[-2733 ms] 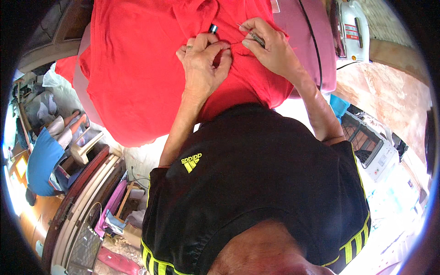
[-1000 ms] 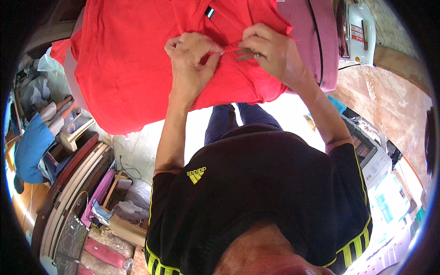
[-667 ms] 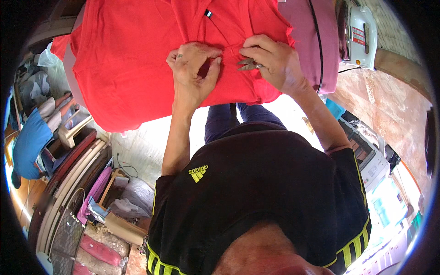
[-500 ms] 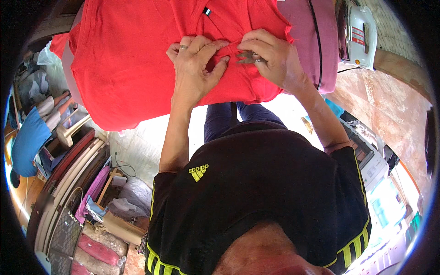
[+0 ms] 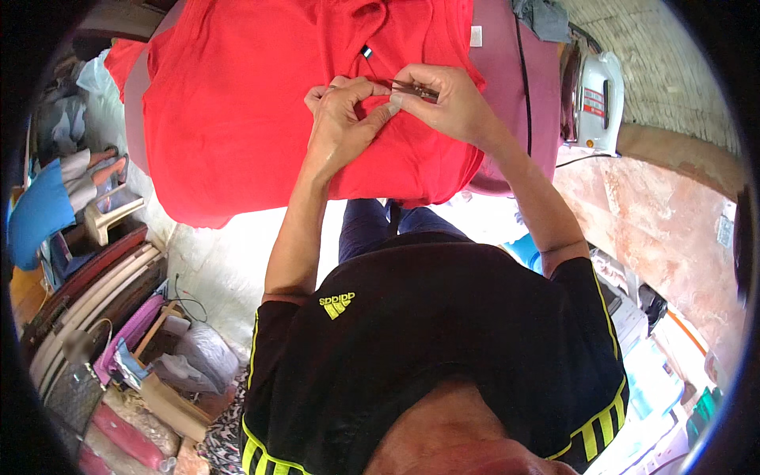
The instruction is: The person uses a small pair of scissors to cut the tags off a red t-shirt. The shirt is held on a pink ironing board while the person carefully snips the plastic and paper tags from the collar area.
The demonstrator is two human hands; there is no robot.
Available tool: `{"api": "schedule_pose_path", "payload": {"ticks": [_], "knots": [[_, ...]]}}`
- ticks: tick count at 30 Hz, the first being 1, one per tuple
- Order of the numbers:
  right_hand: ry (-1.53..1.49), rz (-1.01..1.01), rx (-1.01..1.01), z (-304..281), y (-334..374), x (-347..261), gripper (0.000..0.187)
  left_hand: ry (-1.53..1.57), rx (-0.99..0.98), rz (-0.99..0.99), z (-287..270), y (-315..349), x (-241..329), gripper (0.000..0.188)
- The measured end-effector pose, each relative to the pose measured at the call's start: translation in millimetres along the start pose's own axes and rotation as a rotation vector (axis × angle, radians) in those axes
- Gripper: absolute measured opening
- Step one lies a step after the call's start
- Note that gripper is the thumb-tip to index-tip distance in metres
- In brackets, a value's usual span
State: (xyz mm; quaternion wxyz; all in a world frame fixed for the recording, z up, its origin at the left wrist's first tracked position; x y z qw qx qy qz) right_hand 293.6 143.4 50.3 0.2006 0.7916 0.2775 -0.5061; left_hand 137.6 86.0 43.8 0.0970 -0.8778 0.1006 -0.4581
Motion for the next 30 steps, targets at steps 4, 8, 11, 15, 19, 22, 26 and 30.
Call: {"api": "schedule_pose_path", "payload": {"ticks": [4, 8, 11, 15, 19, 22, 26, 30], "knots": [[-0.12, -0.008, -0.02, -6, -12, -1, 0.013, 0.125, -0.011, -0.014, -1, 1, -2, 0.019], [0.132, -0.051, -0.097, -25, -11, -12, 0.016, 0.249, 0.02, -0.018, -2, 3, -15, 0.019], [0.254, -0.009, -0.224, -28, -9, -20, 0.02, 0.283, 0.016, -0.015, 0, 3, -15, 0.022], [0.264, 0.06, -0.257, -23, -14, -20, 0.029, 0.366, -0.061, -0.094, -2, 1, -26, 0.022], [0.075, -0.036, -0.175, -19, -6, -14, 0.025, 0.554, -0.153, -0.207, -7, -4, -26, 0.025], [0.053, 0.116, -0.317, -27, -5, -9, 0.022, 0.493, -0.208, -0.133, -15, -12, -22, 0.022], [-0.039, 0.076, -0.238, -35, -5, -6, 0.018, 0.245, -0.113, -0.033, -22, -20, -22, 0.018], [-0.073, 0.024, -0.192, -33, -9, 15, 0.018, -0.487, 0.469, 0.265, -29, -3, 25, 0.016]]}}
Point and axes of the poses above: each hand's wrist, its own y-axis away from the middle knuckle, its own z-axis out of the palm, x = y × z, the point moved 5 cm from there along -y, towards the middle knuckle, and after that the axes turned 6 degrees about z, right-handed, at the moved point
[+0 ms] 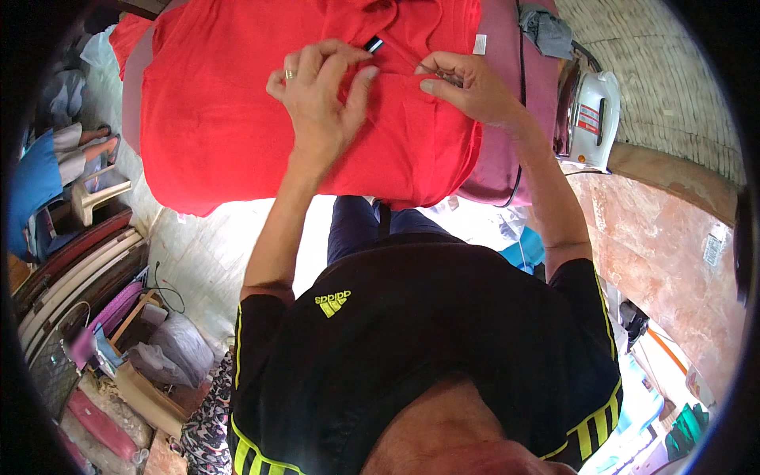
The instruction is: The person uses a small pair of scissors to cut the tags off a red t-shirt. The shirt is held on a pink ironing board while the person carefully snips the plastic and paper tags from the collar area.
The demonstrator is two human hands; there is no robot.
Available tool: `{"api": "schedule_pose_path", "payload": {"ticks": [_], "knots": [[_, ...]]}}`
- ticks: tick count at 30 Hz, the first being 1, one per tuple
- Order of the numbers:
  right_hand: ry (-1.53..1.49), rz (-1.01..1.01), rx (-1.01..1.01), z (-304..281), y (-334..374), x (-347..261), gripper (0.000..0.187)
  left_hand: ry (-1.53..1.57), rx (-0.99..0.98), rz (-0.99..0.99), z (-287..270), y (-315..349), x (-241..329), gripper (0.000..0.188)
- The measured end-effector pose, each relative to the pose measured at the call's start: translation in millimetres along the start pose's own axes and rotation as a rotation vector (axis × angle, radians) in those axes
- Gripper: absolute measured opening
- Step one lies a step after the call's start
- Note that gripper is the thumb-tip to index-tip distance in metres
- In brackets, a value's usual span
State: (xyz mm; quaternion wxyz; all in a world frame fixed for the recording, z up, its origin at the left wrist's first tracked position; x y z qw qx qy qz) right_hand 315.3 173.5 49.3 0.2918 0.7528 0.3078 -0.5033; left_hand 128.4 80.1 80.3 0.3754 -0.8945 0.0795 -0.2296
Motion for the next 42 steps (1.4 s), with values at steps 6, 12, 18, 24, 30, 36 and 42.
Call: {"api": "schedule_pose_path", "payload": {"ticks": [6, 12, 18, 24, 30, 36, 42], "knots": [[0.172, 0.112, 0.034, -8, 1, -3, 0.017, 0.298, -0.183, 0.026, 42, 53, 51, 0.027], [-0.146, 0.099, 0.08, -12, 14, 5, 0.017, 0.537, -0.037, -0.047, 12, 27, 63, 0.034], [-0.089, -0.052, 0.204, 0, 16, -35, 0.022, 0.57, -0.305, -0.173, 12, 4, 24, 0.029], [0.138, -0.283, 0.451, 36, 27, -40, 0.027, 0.61, -0.423, -0.45, -26, 27, -19, 0.01], [0.539, -0.407, 0.708, -13, -41, -83, 0.029, 0.535, -0.458, -0.44, -23, 36, -19, 0.013], [1.083, -0.311, 0.239, -20, -126, -57, 0.042, 0.545, -0.393, -0.374, -24, 38, -14, 0.017], [0.05, -0.048, 0.321, -81, -165, -82, 0.024, 0.489, -0.229, -0.309, -22, 56, -16, 0.016]]}}
Point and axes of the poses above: each hand's wrist, its own y-axis away from the middle knuckle, its own z-axis out of the palm, x = y × z, the point moved 5 cm from there along -y, towards the middle knuckle, and after that the axes turned 6 degrees about z, right-handed, at the moved point
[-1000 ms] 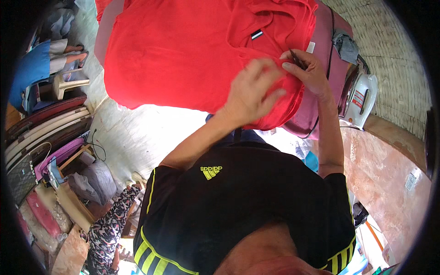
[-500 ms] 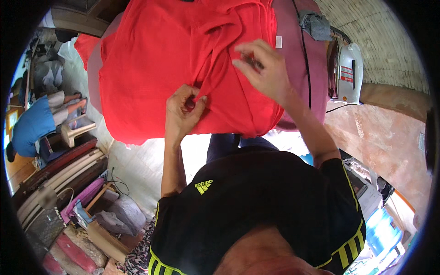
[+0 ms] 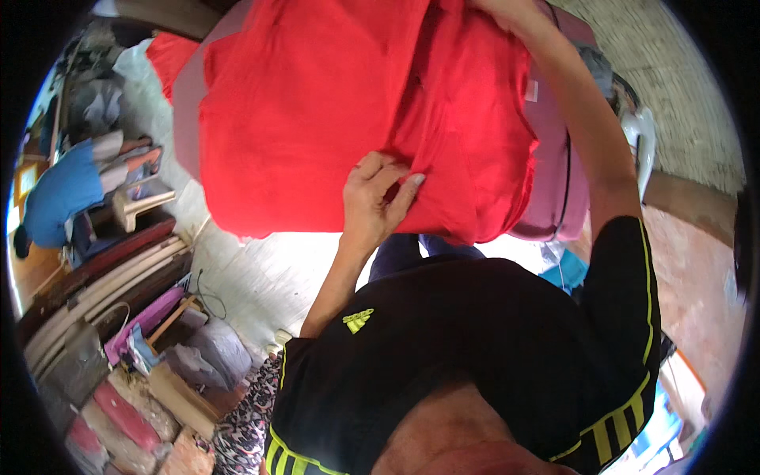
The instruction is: The person uses a small pair of scissors to cut the tags off a red t-shirt. The shirt is held on a pink ironing board while the person carefully snips the plastic and paper tags from the collar area.
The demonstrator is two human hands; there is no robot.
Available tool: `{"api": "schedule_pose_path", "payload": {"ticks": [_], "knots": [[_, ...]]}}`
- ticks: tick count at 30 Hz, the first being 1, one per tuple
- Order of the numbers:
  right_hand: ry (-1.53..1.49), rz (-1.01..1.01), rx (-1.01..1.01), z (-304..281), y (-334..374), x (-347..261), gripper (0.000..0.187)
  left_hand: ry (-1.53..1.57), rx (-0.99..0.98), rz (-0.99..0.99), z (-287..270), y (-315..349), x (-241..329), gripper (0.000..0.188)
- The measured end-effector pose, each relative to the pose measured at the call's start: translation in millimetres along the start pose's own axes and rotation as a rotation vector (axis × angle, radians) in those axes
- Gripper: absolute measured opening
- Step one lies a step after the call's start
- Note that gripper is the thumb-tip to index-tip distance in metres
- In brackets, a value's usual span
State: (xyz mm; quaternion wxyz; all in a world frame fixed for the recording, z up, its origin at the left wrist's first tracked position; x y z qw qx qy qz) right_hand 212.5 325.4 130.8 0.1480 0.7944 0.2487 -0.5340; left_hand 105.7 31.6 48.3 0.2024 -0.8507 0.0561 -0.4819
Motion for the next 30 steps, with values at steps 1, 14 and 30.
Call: {"api": "schedule_pose_path", "payload": {"ticks": [1, 14, 30], "knots": [[-0.196, 0.15, 0.094, -18, -2, 7, 0.022, 0.015, 0.029, -0.009, 2, 0, -1, 0.016], [-0.07, -0.092, 0.026, -3, 25, -30, 0.02, -0.035, -0.105, -0.246, -20, -10, -12, 0.015], [0.581, 0.062, 0.634, 43, 292, 74, 0.02, -0.016, -0.419, 0.511, 64, -82, 37, 0.019]]}}
Point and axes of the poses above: each hand's wrist, its own y-axis away from the middle knuckle, its own z-axis out of the palm, x = y × z, the point moved 5 cm from there along -y, towards the middle knuckle, and after that the axes turned 6 degrees about z, right-handed, at the moved point
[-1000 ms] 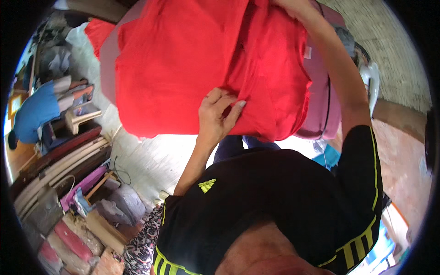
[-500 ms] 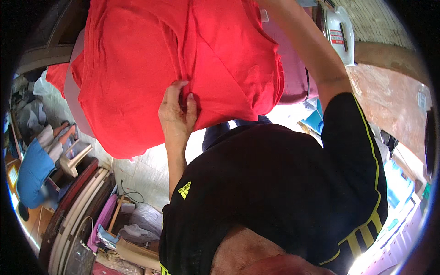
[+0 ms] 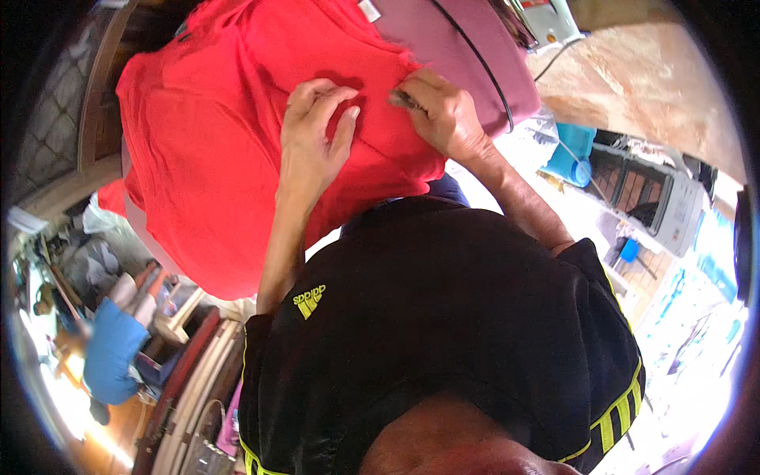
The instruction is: The person uses a small pair of scissors to cut the tags off a red t-shirt. The shirt is held on a pink ironing board while the person carefully snips the plastic and paper tags from the collar area.
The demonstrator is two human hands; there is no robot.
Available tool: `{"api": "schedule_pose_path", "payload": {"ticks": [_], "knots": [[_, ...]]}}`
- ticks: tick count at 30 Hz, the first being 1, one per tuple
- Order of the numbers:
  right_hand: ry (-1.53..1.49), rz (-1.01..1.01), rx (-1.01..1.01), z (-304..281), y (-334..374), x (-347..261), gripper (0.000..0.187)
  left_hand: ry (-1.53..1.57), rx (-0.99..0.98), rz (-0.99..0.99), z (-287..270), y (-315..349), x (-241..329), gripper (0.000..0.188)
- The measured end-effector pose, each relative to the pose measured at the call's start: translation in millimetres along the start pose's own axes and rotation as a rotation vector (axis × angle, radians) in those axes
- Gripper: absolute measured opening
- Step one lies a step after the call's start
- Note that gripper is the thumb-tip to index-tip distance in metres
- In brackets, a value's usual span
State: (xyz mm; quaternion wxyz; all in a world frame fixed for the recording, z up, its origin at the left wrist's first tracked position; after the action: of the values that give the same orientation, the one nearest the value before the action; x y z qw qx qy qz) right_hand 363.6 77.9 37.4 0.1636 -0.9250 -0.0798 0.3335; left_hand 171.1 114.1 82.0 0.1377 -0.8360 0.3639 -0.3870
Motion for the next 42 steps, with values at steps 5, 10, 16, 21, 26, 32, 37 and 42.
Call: {"api": "schedule_pose_path", "payload": {"ticks": [5, 10, 16, 21, 26, 32, 37, 42], "knots": [[-0.423, 0.638, 0.234, -60, 49, 102, 0.017, 0.105, -0.084, -0.049, 25, -1, -21, 0.016], [-0.688, 0.908, 0.516, -90, 109, 136, 0.026, 0.263, -0.19, 0.059, 48, -18, 16, 0.027], [-0.434, 0.493, 0.267, -41, 66, 32, 0.026, 0.279, -0.245, 0.037, 72, -29, 16, 0.038], [-0.255, 0.247, 0.237, -16, 35, 27, 0.023, 0.385, -0.176, -0.101, 78, -25, 5, 0.031], [-0.627, 0.42, 0.029, -12, 41, 72, 0.018, 0.299, -0.192, 0.02, 83, -28, 20, 0.038], [-0.812, 0.522, -0.093, -41, 30, 91, 0.029, -0.017, -0.395, 0.014, 89, -45, 38, 0.038], [-1.005, 0.598, -0.043, -32, 33, 95, 0.027, -0.096, -0.393, -0.032, 93, -52, 36, 0.033], [-0.892, 0.636, 0.132, -48, 39, 90, 0.031, 0.019, -0.446, 0.024, 95, -57, 19, 0.024]]}}
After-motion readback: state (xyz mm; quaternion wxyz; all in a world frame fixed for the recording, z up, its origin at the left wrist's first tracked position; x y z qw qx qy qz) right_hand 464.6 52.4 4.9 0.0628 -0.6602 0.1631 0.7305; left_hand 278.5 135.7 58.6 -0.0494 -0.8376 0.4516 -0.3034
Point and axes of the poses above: each hand's wrist, its own y-axis away from the middle knuckle, its own z-axis out of the palm, x = y × z, the point moved 5 cm from there along -y, towards the middle knuckle, and after that the axes turned 6 degrees about z, right-handed, at the moved point
